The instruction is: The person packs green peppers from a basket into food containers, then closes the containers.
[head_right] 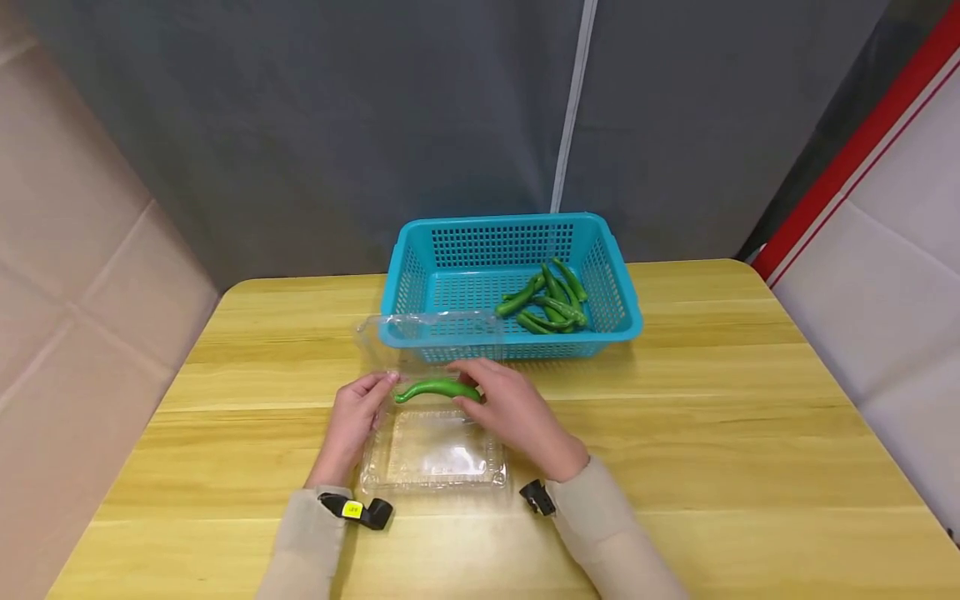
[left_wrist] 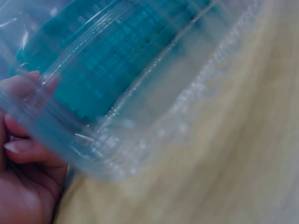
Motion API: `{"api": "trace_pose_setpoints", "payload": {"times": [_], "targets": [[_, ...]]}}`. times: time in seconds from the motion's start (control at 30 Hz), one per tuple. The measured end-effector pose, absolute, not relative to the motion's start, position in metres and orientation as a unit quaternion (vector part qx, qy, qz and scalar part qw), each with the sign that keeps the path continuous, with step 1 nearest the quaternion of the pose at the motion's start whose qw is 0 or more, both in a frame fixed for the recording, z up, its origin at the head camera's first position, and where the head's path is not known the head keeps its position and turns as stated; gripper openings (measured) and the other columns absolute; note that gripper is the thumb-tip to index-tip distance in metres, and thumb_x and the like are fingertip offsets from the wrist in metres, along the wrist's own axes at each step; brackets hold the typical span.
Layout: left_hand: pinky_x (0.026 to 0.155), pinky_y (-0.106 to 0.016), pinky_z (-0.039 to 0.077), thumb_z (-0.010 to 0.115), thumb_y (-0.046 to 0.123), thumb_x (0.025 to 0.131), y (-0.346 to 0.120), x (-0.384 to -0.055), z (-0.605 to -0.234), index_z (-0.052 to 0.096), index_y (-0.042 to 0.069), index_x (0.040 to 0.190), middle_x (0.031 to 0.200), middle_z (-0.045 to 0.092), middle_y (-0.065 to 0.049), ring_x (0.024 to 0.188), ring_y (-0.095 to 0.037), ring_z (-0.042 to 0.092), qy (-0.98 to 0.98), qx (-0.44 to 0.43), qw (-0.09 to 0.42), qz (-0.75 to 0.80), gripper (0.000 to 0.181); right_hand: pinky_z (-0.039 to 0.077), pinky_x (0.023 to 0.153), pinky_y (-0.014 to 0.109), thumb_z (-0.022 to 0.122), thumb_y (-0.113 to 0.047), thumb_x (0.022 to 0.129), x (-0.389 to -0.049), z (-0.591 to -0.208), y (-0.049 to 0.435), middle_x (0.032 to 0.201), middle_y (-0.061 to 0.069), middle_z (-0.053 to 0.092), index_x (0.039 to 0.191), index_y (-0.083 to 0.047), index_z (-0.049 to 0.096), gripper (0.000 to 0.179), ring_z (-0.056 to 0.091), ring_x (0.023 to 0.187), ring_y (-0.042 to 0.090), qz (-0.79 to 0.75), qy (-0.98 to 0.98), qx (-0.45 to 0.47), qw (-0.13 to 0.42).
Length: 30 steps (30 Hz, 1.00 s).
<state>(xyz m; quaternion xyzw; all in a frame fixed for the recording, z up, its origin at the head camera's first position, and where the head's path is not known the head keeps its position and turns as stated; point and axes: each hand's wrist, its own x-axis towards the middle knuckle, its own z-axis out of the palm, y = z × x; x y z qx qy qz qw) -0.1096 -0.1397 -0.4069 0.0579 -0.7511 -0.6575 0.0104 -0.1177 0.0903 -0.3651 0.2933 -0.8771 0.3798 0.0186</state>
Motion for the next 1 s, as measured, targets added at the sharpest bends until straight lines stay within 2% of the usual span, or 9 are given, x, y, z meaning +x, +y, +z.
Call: {"api": "trace_pose_setpoints", "payload": {"times": [0.17,0.3,0.4,0.53,0.63,0.77,0.87,1.0], "targets": [[0.032,-0.017,0.027,0.058,0.025,0.088,-0.142,-0.109,-0.407,0.065,0.002,0.1,0.09,0.06,-0.025,0.037,-0.004,0.033,-0.749,0.053,0.01,-0.661,0.027,0.05,0.07,0.023,0.069,-0.014,0.079,-0.118,-0.371,0.087,0.098,-0.005,0.061,0.109,-0.014,0.061,0.031,0.056,0.086,0.007,0.363,-0.883,0.297,0.013],[0.032,-0.017,0.028,0.058,0.025,0.088,-0.143,-0.11,-0.408,0.064,0.0,0.102,0.095,0.061,-0.022,0.037,-0.004,0.034,-0.751,0.052,0.008,-0.659,0.029,0.048,0.067,0.02,0.07,-0.016,0.078,-0.117,-0.374,0.084,0.093,-0.011,0.059,0.102,-0.018,0.063,0.025,0.054,0.08,0.004,0.332,-0.891,0.309,0.033],[0.032,-0.017,0.028,0.058,0.026,0.088,-0.143,-0.11,-0.409,0.064,0.001,0.102,0.095,0.061,-0.022,0.037,-0.004,0.034,-0.753,0.054,0.008,-0.656,0.029,0.046,0.068,0.018,0.07,-0.018,0.078,-0.117,-0.378,0.083,0.093,-0.012,0.058,0.102,-0.02,0.062,0.025,0.053,0.079,0.002,0.306,-0.895,0.32,0.049],[0.032,-0.018,0.027,0.059,0.026,0.087,-0.142,-0.11,-0.409,0.066,0.005,0.099,0.081,0.058,-0.027,0.035,-0.004,0.033,-0.753,0.056,0.011,-0.656,0.026,0.046,0.072,0.019,0.07,-0.021,0.078,-0.116,-0.382,0.082,0.094,-0.013,0.058,0.103,-0.022,0.062,0.027,0.053,0.082,0.001,0.281,-0.902,0.323,0.061],[0.031,-0.02,0.026,0.06,0.027,0.086,-0.142,-0.112,-0.412,0.068,0.007,0.096,0.066,0.051,-0.028,0.034,-0.005,0.032,-0.749,0.053,0.014,-0.661,0.024,0.046,0.074,0.021,0.07,-0.023,0.078,-0.115,-0.384,0.081,0.095,-0.013,0.057,0.103,-0.022,0.062,0.027,0.054,0.084,0.003,0.259,-0.908,0.322,0.067],[0.03,-0.021,0.025,0.062,0.033,0.083,-0.144,-0.117,-0.423,0.069,0.01,0.094,0.055,0.047,-0.017,0.033,-0.007,0.031,-0.744,0.057,0.019,-0.666,0.026,0.047,0.073,0.023,0.07,-0.026,0.078,-0.113,-0.386,0.079,0.096,-0.011,0.058,0.104,-0.02,0.063,0.028,0.055,0.086,0.005,0.225,-0.913,0.329,0.083],[0.029,-0.021,0.025,0.063,0.04,0.08,-0.145,-0.12,-0.432,0.069,0.013,0.093,0.053,0.049,-0.009,0.034,-0.007,0.031,-0.749,0.059,0.03,-0.659,0.03,0.048,0.071,0.024,0.07,-0.026,0.078,-0.111,-0.388,0.077,0.096,-0.008,0.059,0.104,-0.019,0.063,0.028,0.055,0.088,0.008,0.205,-0.913,0.337,0.106],[0.029,-0.022,0.025,0.063,0.044,0.079,-0.145,-0.121,-0.437,0.069,0.014,0.092,0.051,0.046,-0.005,0.034,-0.008,0.03,-0.756,0.056,0.044,-0.651,0.034,0.049,0.067,0.026,0.07,-0.025,0.077,-0.111,-0.393,0.075,0.094,-0.007,0.06,0.1,-0.019,0.064,0.025,0.054,0.087,0.01,0.184,-0.909,0.347,0.14]]}}
